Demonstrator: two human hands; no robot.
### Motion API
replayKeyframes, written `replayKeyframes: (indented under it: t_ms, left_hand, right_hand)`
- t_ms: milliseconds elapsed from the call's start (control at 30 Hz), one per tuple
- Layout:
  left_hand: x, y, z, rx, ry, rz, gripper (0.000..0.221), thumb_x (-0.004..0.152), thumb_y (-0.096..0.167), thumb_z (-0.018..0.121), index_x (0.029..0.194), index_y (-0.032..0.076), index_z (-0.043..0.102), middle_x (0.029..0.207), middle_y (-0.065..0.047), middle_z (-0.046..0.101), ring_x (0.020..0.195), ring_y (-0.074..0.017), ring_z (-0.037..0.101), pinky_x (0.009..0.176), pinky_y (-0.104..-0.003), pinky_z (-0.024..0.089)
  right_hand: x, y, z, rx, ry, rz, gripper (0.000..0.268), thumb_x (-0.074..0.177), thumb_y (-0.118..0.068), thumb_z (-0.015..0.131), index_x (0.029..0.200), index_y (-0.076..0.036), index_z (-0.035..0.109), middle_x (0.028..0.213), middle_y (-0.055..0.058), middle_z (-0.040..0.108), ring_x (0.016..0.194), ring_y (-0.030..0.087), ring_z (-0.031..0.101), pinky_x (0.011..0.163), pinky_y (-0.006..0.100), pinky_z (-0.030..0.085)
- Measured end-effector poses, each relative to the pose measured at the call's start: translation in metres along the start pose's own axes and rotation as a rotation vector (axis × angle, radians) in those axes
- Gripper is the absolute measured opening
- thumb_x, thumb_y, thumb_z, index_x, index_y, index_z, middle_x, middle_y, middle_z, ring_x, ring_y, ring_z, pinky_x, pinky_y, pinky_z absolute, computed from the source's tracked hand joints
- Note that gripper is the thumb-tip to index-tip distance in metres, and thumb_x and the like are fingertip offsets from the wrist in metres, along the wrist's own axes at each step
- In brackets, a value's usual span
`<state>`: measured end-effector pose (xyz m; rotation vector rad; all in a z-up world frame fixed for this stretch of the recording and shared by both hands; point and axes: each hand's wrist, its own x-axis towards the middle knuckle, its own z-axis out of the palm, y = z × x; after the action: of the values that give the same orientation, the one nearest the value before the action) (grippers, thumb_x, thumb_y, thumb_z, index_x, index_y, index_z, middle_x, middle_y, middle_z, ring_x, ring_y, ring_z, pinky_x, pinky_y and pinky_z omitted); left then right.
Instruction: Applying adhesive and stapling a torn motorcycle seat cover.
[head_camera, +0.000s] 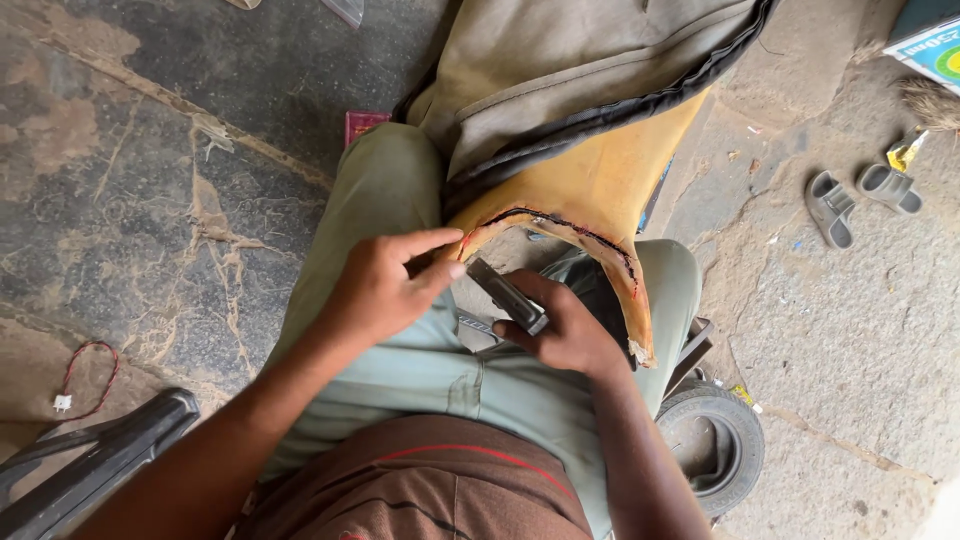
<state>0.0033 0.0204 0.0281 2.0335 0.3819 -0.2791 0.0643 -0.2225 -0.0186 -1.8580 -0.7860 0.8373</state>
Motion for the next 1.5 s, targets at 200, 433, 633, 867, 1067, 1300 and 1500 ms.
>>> replayKeyframes:
  t_ms: [200,433,633,867,1067,1300,1500]
  left_hand:
    - [-0.004,-0.025,0.049,0.159,0.463,0.543,0.018,0.089,0.005,0.077,0.104,-0.002,0.073,0.102,-0.019,0.076,0.089,-0.0336,0.075,0.080,-0.040,0.060]
    - [-0.002,-0.031,0.053,0.158,0.467,0.522,0.018,0.086,0.003,0.076,0.103,-0.003,0.072,0.102,-0.019,0.076,0.090,-0.0338,0.074,0.079,-0.040,0.059]
    - [-0.002,-0.031,0.053,0.132,0.467,0.532,0.020,0.086,0.003,0.077,0.104,-0.002,0.070,0.100,-0.019,0.076,0.088,-0.0342,0.073,0.078,-0.041,0.059]
    - [0.000,-0.035,0.053,0.137,0.481,0.520,0.019,0.086,0.003,0.077,0.104,-0.001,0.071,0.099,-0.017,0.076,0.086,-0.0333,0.073,0.076,-0.041,0.059]
    - [0.002,-0.035,0.053,0.192,0.486,0.544,0.019,0.087,0.002,0.076,0.104,-0.003,0.071,0.101,-0.018,0.076,0.086,-0.0333,0.073,0.077,-0.041,0.059]
    - [0.004,-0.037,0.054,0.202,0.495,0.572,0.018,0.087,-0.001,0.074,0.104,-0.005,0.070,0.103,-0.019,0.076,0.086,-0.0333,0.073,0.077,-0.040,0.059]
    - [0.003,-0.037,0.054,0.222,0.516,0.627,0.020,0.086,-0.002,0.073,0.105,-0.006,0.070,0.105,-0.020,0.075,0.088,-0.0347,0.073,0.078,-0.041,0.059]
  right_hand:
    - [-0.007,0.001,-0.006,0.068,0.070,0.098,0.038,0.083,-0.013,0.081,0.116,-0.002,0.066,0.094,0.008,0.068,0.083,0.017,0.062,0.076,0.033,0.054]
    - [0.005,-0.003,-0.003,-0.026,0.089,0.049,0.041,0.082,-0.014,0.083,0.116,0.000,0.065,0.096,0.009,0.071,0.086,0.015,0.066,0.078,0.032,0.053]
    - [0.003,0.000,0.004,0.004,0.096,0.087,0.041,0.081,-0.018,0.084,0.113,0.000,0.066,0.087,0.009,0.070,0.079,0.018,0.064,0.073,0.033,0.054]
    - [0.014,-0.002,0.016,-0.061,0.229,0.045,0.033,0.083,-0.023,0.086,0.099,-0.001,0.068,0.083,0.011,0.066,0.072,0.020,0.062,0.068,0.034,0.052]
    - [0.024,0.009,0.014,-0.154,0.234,0.008,0.027,0.080,-0.019,0.085,0.084,-0.003,0.063,0.072,0.011,0.061,0.062,0.023,0.058,0.059,0.037,0.047]
    - [0.032,0.040,0.028,-0.236,0.346,-0.156,0.028,0.078,-0.014,0.082,0.077,-0.004,0.056,0.069,0.013,0.057,0.059,0.029,0.055,0.056,0.039,0.045]
    - [0.033,0.037,0.035,-0.210,0.373,-0.074,0.022,0.075,-0.013,0.079,0.078,-0.004,0.060,0.069,0.014,0.060,0.057,0.029,0.059,0.055,0.039,0.047]
